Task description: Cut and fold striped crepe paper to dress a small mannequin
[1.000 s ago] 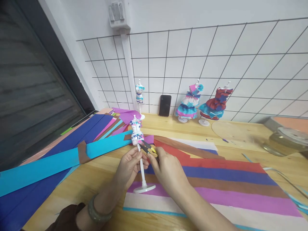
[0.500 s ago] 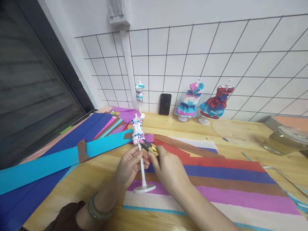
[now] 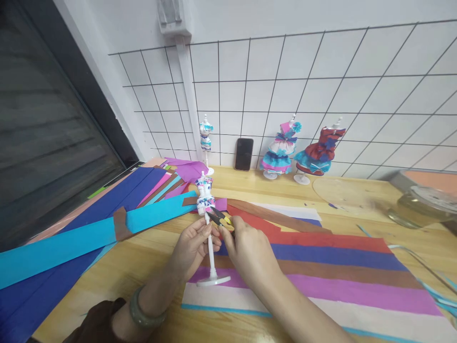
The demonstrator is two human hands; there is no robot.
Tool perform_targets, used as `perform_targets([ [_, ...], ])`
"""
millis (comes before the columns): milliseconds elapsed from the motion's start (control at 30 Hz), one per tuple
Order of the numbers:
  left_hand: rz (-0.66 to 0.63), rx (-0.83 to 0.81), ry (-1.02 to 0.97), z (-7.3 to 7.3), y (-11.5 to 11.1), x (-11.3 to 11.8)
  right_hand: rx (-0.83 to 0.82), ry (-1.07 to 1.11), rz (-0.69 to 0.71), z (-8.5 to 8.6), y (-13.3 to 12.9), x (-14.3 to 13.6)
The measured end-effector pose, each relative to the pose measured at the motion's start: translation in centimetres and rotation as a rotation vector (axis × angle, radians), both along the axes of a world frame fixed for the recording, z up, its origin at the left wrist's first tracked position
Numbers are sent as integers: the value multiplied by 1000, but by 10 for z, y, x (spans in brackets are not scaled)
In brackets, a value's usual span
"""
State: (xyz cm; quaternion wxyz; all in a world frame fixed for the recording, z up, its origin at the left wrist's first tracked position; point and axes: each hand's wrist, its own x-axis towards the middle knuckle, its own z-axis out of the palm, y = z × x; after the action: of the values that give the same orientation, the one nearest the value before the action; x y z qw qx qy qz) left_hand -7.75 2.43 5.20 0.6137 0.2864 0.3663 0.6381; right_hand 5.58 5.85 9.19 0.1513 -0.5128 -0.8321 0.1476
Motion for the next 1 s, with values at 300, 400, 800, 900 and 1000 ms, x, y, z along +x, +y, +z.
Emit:
perform_targets([
  [300,24,-12,12,-2,0,4,11,-68,-12,0,1,-1],
  [400,38,-8,12,-2,0,3,11,-68,-9,0,0,-1],
  [800,-19,18,37,-3,-1,8,35,-60,9,-6,0,-2],
  [900,-17,4,25,-3,-1,7,61,-63,5,-11,0,-4],
  [1000,-17,-15,8,-3,-1,7,67,-64,-5,-15,1,-6],
])
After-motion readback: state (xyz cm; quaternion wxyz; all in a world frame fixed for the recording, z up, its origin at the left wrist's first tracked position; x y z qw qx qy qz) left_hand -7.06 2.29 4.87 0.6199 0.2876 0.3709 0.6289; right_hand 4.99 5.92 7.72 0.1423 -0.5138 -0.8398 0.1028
